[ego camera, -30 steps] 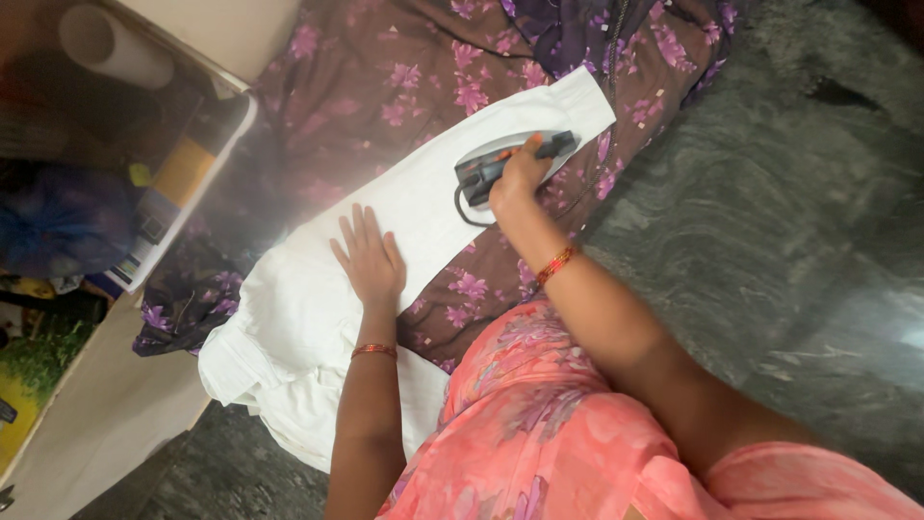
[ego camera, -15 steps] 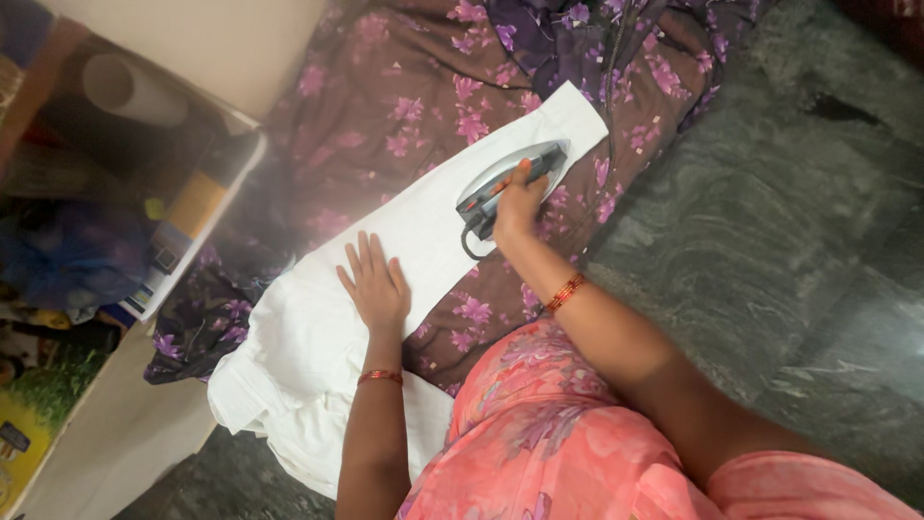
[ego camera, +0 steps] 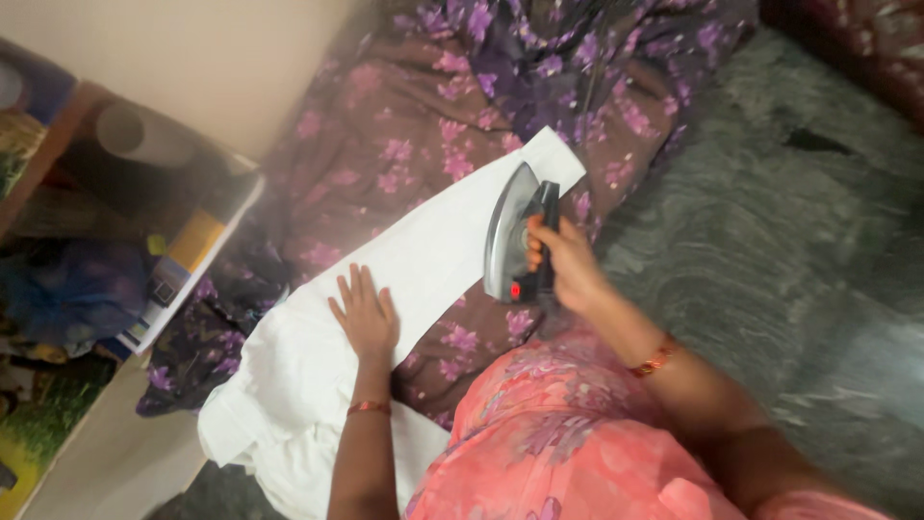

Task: The person irons a white shirt on a floral-patterned surface using a steam iron. They repeatedly smooth the fabric, fold the sleeves, and press different sections of the shirt.

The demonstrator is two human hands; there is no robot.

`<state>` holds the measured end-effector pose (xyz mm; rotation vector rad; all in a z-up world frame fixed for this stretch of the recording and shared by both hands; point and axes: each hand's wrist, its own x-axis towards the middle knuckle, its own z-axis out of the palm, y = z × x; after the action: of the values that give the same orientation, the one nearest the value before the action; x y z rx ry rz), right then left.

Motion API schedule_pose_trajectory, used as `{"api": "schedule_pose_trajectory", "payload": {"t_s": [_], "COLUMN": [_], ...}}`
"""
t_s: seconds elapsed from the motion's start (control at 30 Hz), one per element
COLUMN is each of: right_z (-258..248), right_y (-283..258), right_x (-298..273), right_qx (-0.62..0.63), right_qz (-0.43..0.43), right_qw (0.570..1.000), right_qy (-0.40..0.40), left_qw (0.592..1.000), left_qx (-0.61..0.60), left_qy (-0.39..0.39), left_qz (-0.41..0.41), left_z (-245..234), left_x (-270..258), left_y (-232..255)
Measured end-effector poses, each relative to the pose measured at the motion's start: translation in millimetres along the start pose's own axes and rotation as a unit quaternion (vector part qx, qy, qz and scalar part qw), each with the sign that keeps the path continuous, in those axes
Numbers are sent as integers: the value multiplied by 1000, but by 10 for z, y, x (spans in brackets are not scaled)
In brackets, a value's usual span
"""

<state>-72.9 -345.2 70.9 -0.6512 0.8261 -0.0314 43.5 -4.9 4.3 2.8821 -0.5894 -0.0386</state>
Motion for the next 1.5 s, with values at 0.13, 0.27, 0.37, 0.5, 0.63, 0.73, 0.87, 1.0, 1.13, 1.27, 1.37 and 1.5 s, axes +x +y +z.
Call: {"api": "schedule_pose_trajectory", "payload": {"t_s": [0.13,0.27,0.37,0.5,0.63,0.73,0.87,1.0,1.13,1.27,1.37,1.5], "right_z": [-442,-844,-1068,-1219,-1481,-1811,-2190,-2266,-2097,-2071,-2251,-2542], "right_y": [-816,-1475,-1963,-2522,-2736,-2772,-2845,-2892,-3016,-3067,-3124,-3222], "right_x": [-176,-304,-239,-2,271,430,498,533,547,607,634,337], "right_qx": [-284,-436,-481,-564,-511,-490,-497,-515,-548,-652,-644,-613], "right_qz": [-79,-211,-261,-318,-289,-272,-264,-282,-254,-287,-332,-350], "right_qw": [955,874,836,761,810,828,827,809,796,700,689,707], "right_qy": [-13,37,49,31,1,-3,-7,-6,-33,-48,-23,40], "left_qw": [996,989,985,977,950,978,861,866,861,903,954,979], "left_qx": [-17,-108,-155,-82,55,-51,-445,-491,-505,-418,-292,-204], "left_qy": [-14,78,-49,-194,-307,-203,-50,19,-50,-92,63,24], "left_qz": [-89,60,58,-16,1,1,-241,-91,-26,-28,25,-11], "left_z": [112,372,409,609,1312,2001,2516,2797,2754,1969,1244,765], "left_x": [233,918,1695,2500,2951,3444,4432,4358,4121,3427,2501,1546], "left_y": [247,1131,2002,2857,2918,2693,2493,2400,2437,2488,2368,1951]}}
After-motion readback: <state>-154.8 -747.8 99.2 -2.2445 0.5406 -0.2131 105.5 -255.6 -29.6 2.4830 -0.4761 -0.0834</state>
